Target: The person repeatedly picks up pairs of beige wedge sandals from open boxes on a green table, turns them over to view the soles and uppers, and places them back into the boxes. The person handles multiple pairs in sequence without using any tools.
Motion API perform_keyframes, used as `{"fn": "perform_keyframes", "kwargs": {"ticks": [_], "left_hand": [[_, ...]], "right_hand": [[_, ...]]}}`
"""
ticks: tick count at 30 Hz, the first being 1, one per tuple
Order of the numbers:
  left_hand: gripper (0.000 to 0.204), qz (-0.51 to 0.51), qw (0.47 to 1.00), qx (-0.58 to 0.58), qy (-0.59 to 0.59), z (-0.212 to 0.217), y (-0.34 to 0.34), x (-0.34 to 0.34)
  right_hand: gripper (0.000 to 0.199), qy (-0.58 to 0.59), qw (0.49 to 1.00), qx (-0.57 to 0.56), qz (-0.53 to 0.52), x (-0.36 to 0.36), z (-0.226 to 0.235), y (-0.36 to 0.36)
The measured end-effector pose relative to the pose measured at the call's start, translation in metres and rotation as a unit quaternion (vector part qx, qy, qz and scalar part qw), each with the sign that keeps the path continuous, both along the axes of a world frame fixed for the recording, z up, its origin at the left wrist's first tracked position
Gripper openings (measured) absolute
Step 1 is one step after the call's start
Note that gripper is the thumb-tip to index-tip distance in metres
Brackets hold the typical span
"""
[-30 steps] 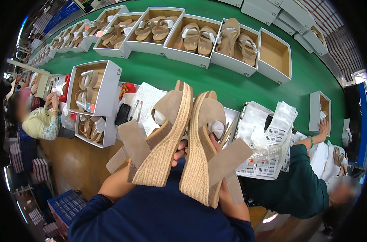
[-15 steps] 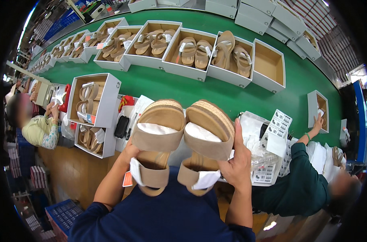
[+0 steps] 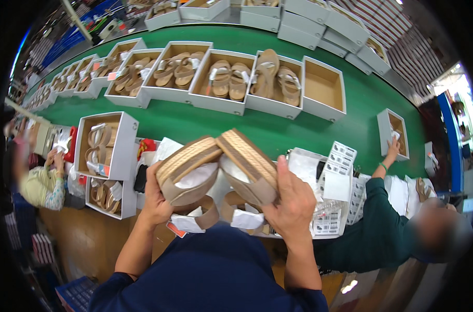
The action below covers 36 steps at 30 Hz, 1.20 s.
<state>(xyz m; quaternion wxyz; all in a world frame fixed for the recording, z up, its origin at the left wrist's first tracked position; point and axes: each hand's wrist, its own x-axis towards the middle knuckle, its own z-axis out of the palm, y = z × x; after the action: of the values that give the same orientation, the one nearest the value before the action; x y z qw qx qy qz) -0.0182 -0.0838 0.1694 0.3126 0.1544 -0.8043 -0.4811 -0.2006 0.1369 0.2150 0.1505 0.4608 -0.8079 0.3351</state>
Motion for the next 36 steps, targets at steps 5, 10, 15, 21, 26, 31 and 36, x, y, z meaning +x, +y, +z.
{"fn": "perform_keyframes", "kwargs": {"ticks": [5, 10, 15, 21, 26, 31, 36], "left_hand": [[0.059, -0.004, 0.999, -0.044, 0.016, 0.003, 0.0, -0.004], [0.08, -0.064, 0.992, -0.105, 0.023, -0.003, -0.011, -0.003], [0.081, -0.066, 0.984, -0.164, 0.039, 0.0, -0.014, -0.007], [0.07, -0.123, 0.947, 0.291, 0.058, -0.008, -0.013, 0.0], [0.077, -0.266, 0.712, 0.65, -0.018, -0.001, 0.003, -0.019], [0.056, -0.171, 0.617, 0.762, 0.09, -0.01, 0.015, -0.008], [0.054, -0.195, 0.515, 0.808, 0.208, -0.009, 0.026, -0.003]], "right_hand": [[0.073, 0.014, 1.0, -0.008, -0.019, 0.005, -0.003, 0.002], [0.072, 0.03, 0.996, -0.085, -0.002, 0.006, -0.016, 0.0], [0.071, -0.007, 0.987, -0.156, 0.035, 0.008, -0.03, -0.004], [0.07, -0.377, 0.894, -0.222, 0.095, 0.015, -0.024, 0.0], [0.057, -0.817, 0.517, -0.229, 0.11, 0.006, -0.049, -0.014], [0.062, -0.769, 0.463, -0.282, 0.339, 0.005, -0.026, -0.023], [0.071, -0.79, 0.515, -0.314, 0.11, 0.019, 0.001, -0.044]]}}
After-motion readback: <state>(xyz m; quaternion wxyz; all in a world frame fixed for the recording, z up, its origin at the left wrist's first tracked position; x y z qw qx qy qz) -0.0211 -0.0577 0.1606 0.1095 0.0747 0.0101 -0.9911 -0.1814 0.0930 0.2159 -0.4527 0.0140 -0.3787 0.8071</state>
